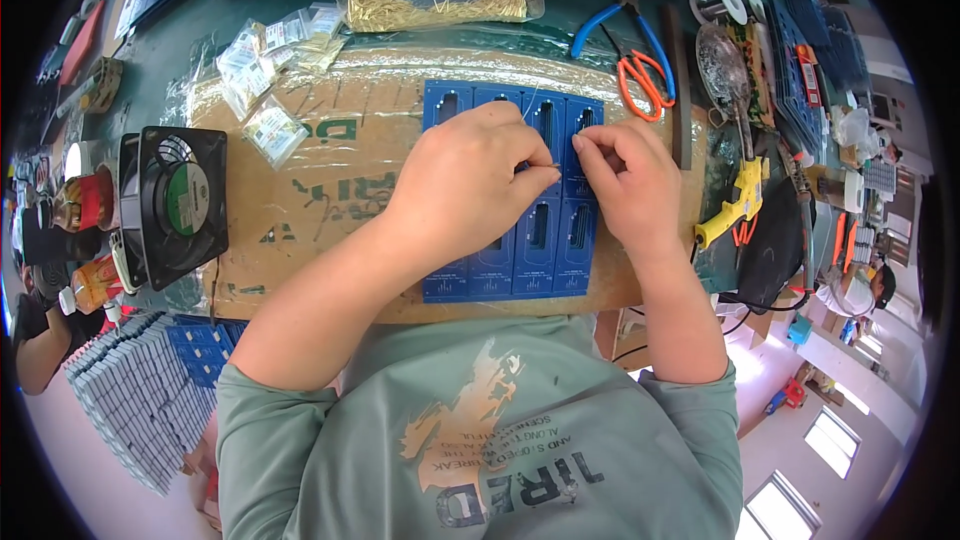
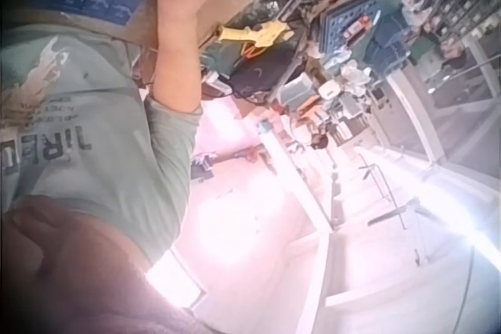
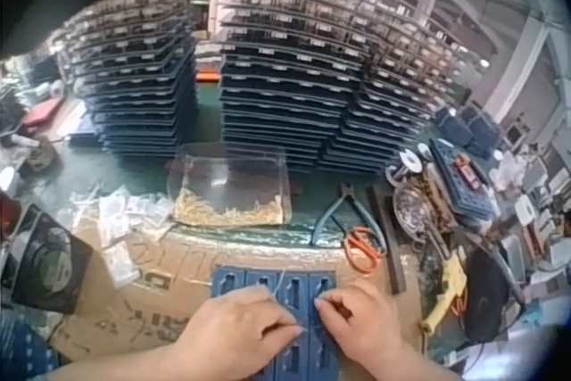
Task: The person inserts small metal pins and electronic components into a blue plastic mold by hand.
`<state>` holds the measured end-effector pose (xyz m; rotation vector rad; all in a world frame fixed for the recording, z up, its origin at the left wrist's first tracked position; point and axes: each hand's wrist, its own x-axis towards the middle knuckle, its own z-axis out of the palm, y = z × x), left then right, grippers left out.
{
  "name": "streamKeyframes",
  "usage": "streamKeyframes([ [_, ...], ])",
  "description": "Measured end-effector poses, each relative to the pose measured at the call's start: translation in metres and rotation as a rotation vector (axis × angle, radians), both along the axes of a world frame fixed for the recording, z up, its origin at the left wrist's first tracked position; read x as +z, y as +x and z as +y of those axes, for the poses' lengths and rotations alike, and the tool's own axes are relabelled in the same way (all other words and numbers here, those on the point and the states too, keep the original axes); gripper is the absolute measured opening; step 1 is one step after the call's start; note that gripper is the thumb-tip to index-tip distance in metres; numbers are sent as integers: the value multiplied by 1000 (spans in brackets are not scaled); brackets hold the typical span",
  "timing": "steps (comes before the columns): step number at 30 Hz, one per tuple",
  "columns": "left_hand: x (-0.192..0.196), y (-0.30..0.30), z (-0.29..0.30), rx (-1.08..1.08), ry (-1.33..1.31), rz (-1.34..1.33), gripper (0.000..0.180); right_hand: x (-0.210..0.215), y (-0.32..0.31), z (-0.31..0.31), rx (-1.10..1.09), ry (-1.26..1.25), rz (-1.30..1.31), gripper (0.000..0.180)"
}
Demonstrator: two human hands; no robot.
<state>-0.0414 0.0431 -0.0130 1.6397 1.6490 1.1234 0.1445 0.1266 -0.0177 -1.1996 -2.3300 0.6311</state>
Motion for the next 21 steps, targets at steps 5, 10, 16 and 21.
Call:
streamKeyframes([
  [5,0,-1,1,-6,-7,21,11,1,4,-5,5,-31,2,15],
  [10,1,0,1,-3,0,13,11,5,10,-11,4,4,-25,21],
  [16,-1,0,1,-1,15,14,10,-1,13,-11,119,232,-51,29],
  [21,-2,1,1,12,29,2,10,5,10,-13,83,102,-96,31],
])
